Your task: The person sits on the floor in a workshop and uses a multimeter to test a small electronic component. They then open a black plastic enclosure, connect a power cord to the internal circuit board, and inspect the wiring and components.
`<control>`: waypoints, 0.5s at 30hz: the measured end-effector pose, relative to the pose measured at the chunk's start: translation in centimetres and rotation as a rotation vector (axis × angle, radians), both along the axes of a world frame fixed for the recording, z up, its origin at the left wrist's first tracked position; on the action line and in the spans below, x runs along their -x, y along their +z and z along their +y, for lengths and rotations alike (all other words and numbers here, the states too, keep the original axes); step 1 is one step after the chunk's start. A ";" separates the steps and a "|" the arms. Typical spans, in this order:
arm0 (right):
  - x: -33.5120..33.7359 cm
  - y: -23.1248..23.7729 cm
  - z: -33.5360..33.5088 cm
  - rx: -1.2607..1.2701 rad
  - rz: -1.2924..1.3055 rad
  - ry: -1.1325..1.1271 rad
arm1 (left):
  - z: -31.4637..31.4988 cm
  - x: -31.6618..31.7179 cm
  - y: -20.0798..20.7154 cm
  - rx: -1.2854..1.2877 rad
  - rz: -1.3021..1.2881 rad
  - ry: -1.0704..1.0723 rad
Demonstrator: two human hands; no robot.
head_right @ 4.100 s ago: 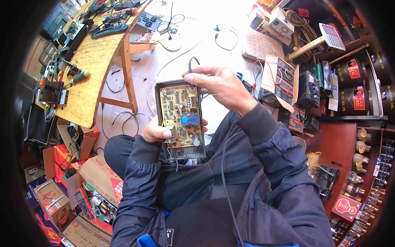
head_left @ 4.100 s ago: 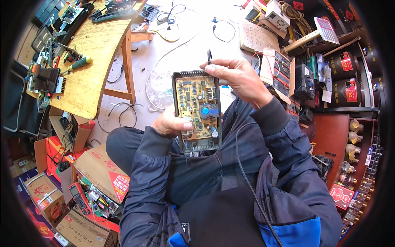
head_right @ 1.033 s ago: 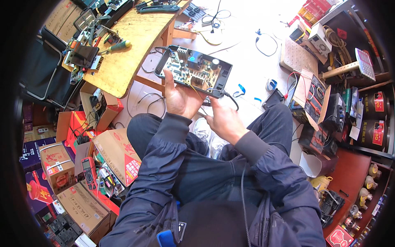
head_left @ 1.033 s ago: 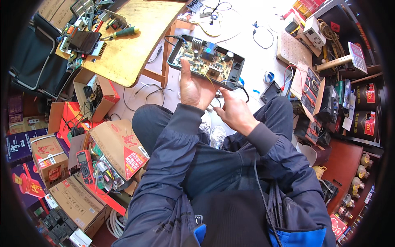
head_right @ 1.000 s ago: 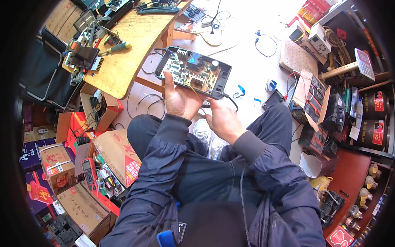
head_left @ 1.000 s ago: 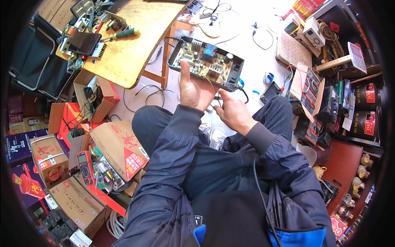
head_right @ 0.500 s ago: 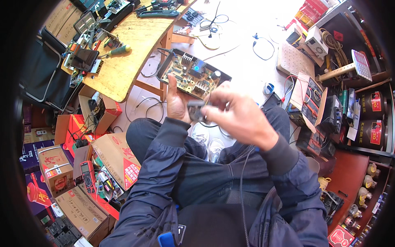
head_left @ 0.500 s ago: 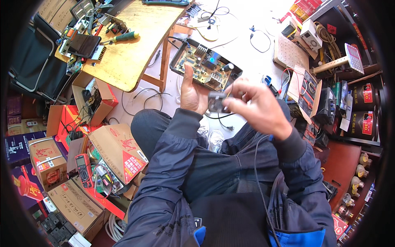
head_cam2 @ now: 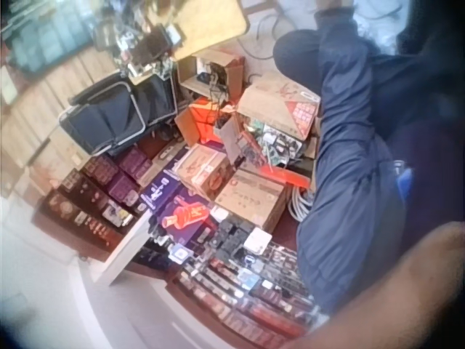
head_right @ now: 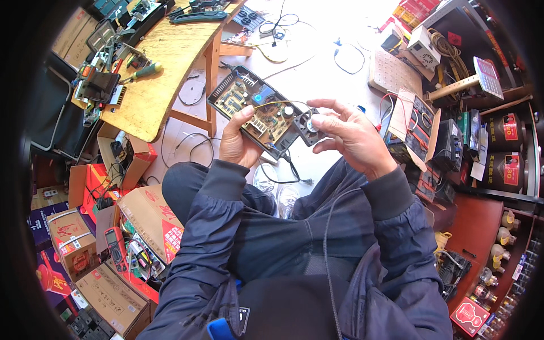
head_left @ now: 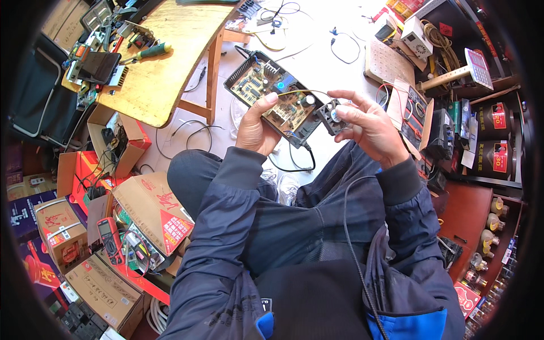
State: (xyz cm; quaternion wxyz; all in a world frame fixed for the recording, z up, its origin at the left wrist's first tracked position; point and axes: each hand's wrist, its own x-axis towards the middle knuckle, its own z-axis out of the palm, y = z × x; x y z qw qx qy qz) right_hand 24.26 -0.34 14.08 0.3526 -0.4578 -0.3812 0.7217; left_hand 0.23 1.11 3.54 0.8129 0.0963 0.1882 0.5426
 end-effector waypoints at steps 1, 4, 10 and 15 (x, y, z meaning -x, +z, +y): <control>-0.1 0.1 -0.2 -0.022 0.005 0.011 | 0.0 -0.1 0.0 0.010 0.016 0.005; -0.1 0.8 -0.6 -0.041 -0.044 0.027 | 0.1 -0.1 -0.2 0.010 0.014 0.004; 0.5 1.5 -1.9 -0.145 -0.197 0.068 | 0.2 -0.1 -0.8 0.030 -0.027 -0.005; 1.5 1.0 -2.6 -0.217 -0.288 0.070 | 0.2 -0.3 -1.0 0.028 -0.032 0.017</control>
